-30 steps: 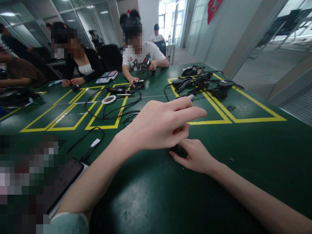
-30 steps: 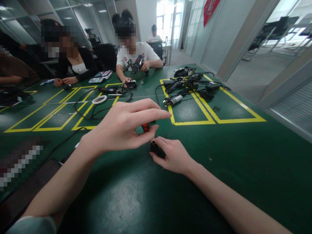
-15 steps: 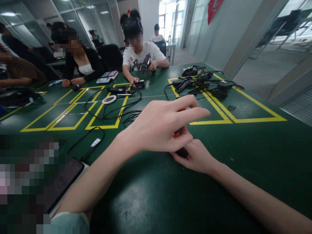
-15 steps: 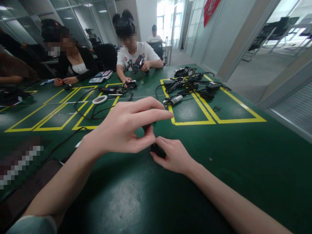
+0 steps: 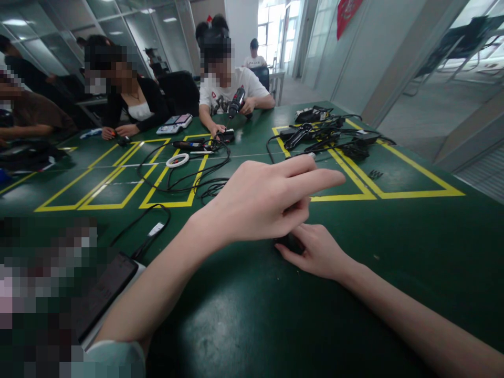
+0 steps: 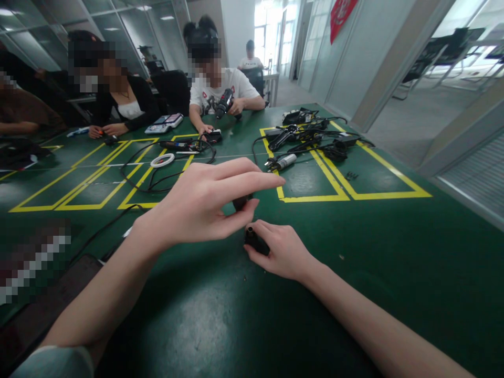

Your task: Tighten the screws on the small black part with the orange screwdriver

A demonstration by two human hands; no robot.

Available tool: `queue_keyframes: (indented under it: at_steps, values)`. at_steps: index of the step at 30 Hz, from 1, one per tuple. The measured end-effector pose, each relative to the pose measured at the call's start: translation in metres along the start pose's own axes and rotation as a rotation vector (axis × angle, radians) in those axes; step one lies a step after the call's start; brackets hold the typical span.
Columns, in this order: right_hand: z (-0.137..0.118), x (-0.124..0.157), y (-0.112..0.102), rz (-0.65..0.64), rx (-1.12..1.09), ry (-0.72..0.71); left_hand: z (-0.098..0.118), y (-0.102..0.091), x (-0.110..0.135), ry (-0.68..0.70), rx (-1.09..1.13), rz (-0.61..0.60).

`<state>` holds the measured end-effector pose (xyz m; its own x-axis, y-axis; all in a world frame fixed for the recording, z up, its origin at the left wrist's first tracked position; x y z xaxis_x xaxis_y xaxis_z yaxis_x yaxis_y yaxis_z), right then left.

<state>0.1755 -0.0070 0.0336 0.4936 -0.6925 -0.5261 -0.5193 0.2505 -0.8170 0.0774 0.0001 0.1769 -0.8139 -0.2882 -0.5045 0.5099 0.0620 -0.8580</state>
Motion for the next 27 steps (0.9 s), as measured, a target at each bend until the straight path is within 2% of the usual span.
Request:
queue_keyframes:
  at_steps: [14, 21, 27]
  values:
    - [0.0, 0.0, -0.001, -0.002, -0.005, 0.006, 0.001, -0.001, 0.001, -0.003, 0.05, -0.01]
    - [-0.004, 0.0, -0.008, 0.066, -0.029, -0.035, -0.001, -0.002, 0.001, -0.023, 0.039, -0.005]
    - [-0.006, 0.0, -0.012, 0.071, -0.044, -0.039, -0.001, 0.001, 0.0, -0.022, 0.039, -0.026]
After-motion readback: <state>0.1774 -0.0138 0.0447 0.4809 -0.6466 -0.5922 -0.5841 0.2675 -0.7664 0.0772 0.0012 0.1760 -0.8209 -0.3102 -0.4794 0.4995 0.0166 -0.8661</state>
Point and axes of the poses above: each hand's wrist, its own x-axis away from the middle knuckle, its own y-axis out of the palm, z = x × y, the point moved 7 cm from there along -x, towards the middle knuckle, and after that the axes turned 9 degrees about x, right-handed, at the moved point
